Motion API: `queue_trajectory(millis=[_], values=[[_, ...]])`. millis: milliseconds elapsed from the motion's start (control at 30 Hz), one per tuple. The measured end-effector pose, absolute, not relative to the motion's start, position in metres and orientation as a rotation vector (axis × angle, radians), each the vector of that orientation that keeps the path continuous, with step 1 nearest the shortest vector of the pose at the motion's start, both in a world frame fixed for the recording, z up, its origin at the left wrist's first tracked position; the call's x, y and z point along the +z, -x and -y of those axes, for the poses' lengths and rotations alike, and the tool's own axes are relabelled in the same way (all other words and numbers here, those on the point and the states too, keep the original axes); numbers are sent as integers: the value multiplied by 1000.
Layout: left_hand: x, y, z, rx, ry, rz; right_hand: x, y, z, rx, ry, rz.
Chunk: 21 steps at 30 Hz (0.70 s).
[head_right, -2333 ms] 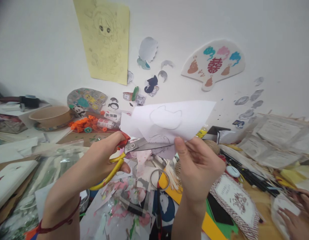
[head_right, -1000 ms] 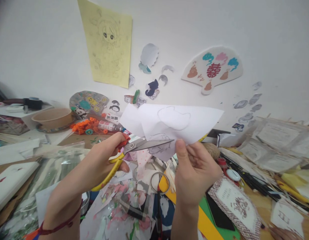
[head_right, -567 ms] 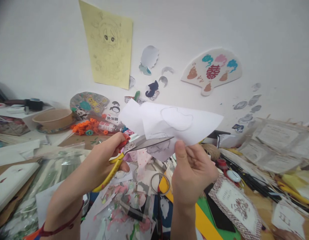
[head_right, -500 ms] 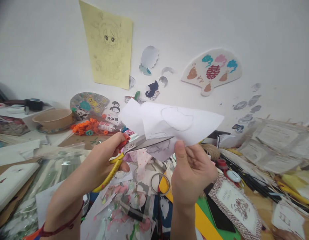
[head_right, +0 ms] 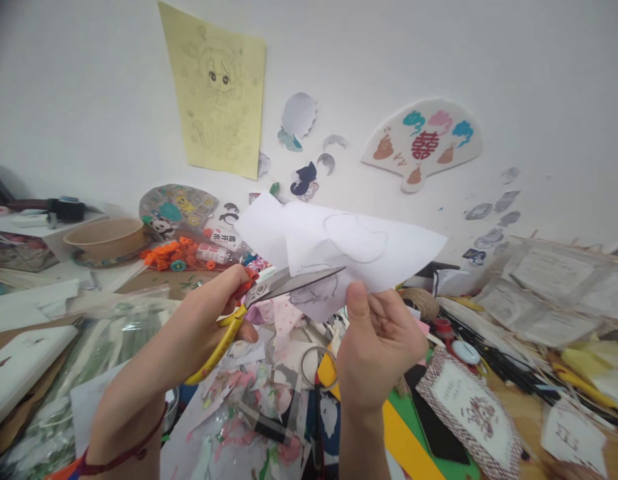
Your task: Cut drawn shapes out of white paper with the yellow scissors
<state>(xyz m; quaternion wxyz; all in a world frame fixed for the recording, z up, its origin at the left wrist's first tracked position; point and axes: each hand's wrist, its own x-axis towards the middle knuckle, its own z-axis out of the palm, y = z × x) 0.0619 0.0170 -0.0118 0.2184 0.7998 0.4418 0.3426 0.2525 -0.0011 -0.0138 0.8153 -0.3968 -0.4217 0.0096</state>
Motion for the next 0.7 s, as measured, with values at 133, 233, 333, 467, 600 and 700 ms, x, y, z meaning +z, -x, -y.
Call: queue_trajectory(millis=[133,233,333,467,600,700], values=[[-10,-62,-16,952,-2217,-1204,-13,-250,0,38,793,891],[-10,-61,-15,959,-2219,-1215,-12,-247,-1,21,764,873],[-10,-61,-15,962,-2215,-1225,-12,-246,-3,10,761,864],[-11,-61,-17,995,-2224,-1186,-13,-247,-3,30,762,856],[-10,-60,-17,1032,-2267,-1173,-14,-249,-3,18,779,856],[-11,-58,-17,1030,-2279,-1183,-14,-251,-1,15,786,856]])
